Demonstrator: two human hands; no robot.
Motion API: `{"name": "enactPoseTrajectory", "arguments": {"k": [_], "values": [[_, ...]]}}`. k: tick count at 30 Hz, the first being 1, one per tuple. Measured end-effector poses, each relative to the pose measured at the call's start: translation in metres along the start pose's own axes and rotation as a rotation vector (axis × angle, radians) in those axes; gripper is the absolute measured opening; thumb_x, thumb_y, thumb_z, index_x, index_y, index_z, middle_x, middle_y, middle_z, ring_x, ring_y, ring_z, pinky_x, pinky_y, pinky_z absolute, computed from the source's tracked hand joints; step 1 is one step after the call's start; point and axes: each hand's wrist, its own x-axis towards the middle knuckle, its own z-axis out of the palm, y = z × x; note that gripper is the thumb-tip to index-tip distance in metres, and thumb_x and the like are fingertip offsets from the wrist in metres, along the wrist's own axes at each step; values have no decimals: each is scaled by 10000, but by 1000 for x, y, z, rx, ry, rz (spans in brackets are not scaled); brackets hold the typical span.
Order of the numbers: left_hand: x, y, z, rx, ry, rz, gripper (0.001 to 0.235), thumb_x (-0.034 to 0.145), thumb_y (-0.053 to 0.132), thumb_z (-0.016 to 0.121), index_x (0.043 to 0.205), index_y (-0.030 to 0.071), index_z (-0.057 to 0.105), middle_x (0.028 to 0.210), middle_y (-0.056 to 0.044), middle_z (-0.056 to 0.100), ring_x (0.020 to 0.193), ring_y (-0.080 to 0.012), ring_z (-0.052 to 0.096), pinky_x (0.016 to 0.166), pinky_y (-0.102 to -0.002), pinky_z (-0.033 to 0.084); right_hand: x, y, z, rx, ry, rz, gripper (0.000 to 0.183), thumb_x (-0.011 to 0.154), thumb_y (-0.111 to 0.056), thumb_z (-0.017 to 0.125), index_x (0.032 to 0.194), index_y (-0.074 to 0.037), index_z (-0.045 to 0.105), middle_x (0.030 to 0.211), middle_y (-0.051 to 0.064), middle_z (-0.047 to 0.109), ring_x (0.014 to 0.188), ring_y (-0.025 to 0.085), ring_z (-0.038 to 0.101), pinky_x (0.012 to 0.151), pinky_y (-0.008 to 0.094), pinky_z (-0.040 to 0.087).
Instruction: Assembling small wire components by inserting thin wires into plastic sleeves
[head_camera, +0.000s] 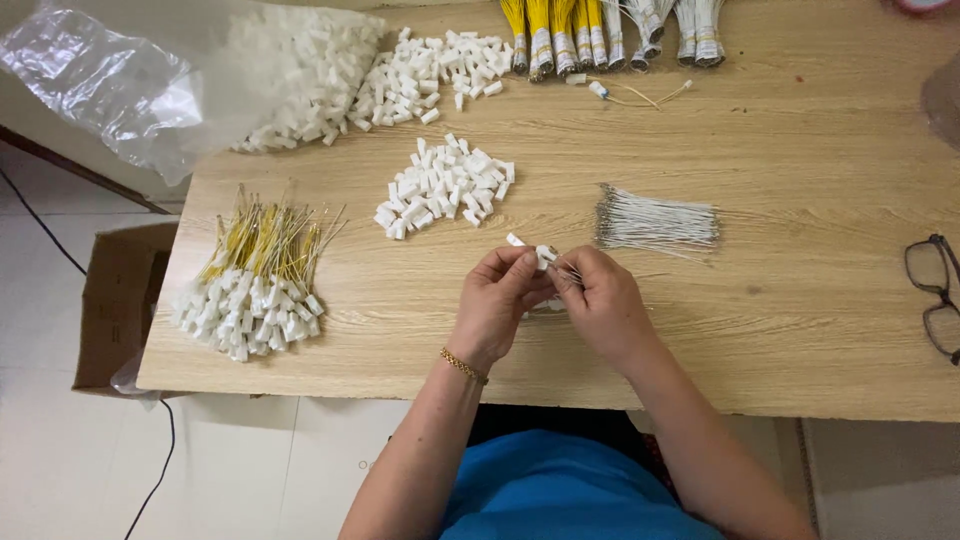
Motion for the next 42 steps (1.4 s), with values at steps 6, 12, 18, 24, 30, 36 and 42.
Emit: {"name": "enactPoseTrajectory", "arguments": {"k": [6, 12, 18, 24, 30, 36, 42], "values": [[3, 5, -6, 169, -30, -48, 195, 888, 90, 700, 1040, -15, 640, 848, -118, 651, 780, -298, 723, 721, -428, 629, 2, 28, 4, -58, -77, 31, 86, 890, -148, 652, 869, -66, 638, 725, 166, 642, 769, 372, 651, 694, 457, 510], [44, 42, -24, 1383, 271, 461, 338, 880, 361, 707, 1126, 134, 664, 903, -45, 622, 760, -231, 692, 716, -409, 563, 7, -6, -5, 118, -74, 139, 245, 1021, -162, 462, 1001, -16, 658, 897, 200, 686, 874, 371, 676, 809, 455, 516], [81, 46, -41, 1685, 377, 562, 525, 728, 437, 805, 1114, 119, 645, 873, -95, 609, 813, -355, 681, 690, -480, 569, 10, -4, -6, 149, 22, 112, 203, 1013, -148, 486, 1026, -25, 646, 969, 200, 688, 889, 352, 679, 804, 454, 521], [98, 35, -61, 1748, 402, 568, 259, 779, 292, 748, 1009, 199, 677, 843, -53, 634, 791, -296, 687, 678, -428, 572, 9, 30, -4, 227, 10, 153, 151, 1054, -183, 404, 1079, -60, 489, 694, 52, 502, 643, 183, 513, 657, 363, 475], [68, 58, -57, 1614, 356, 397, 308, 845, 220, 642, 1151, 199, 677, 958, -90, 625, 877, -347, 675, 763, -467, 562, 8, 1, -7, 377, -19, 145, 114, 981, -179, 598, 950, -70, 597, 663, 38, 576, 660, 121, 529, 685, 293, 485], [-5, 63, -17, 579, 1, 195, 299, 937, 68, 557, 1225, 27, 622, 908, -38, 564, 833, -131, 572, 718, -232, 556, 1, 3, 3, 504, 15, 200, 164, 942, -145, 642, 1073, -47, 636, 656, 54, 610, 649, 111, 576, 679, 267, 501], [-24, 39, 7, 87, -31, 72, 285, 889, 12, 611, 1170, -25, 591, 990, -141, 580, 843, -275, 703, 708, -317, 623, -5, 1, 5, 477, 19, 119, 130, 974, -136, 591, 1023, -30, 648, 614, 86, 606, 625, 137, 583, 666, 284, 500]]}}
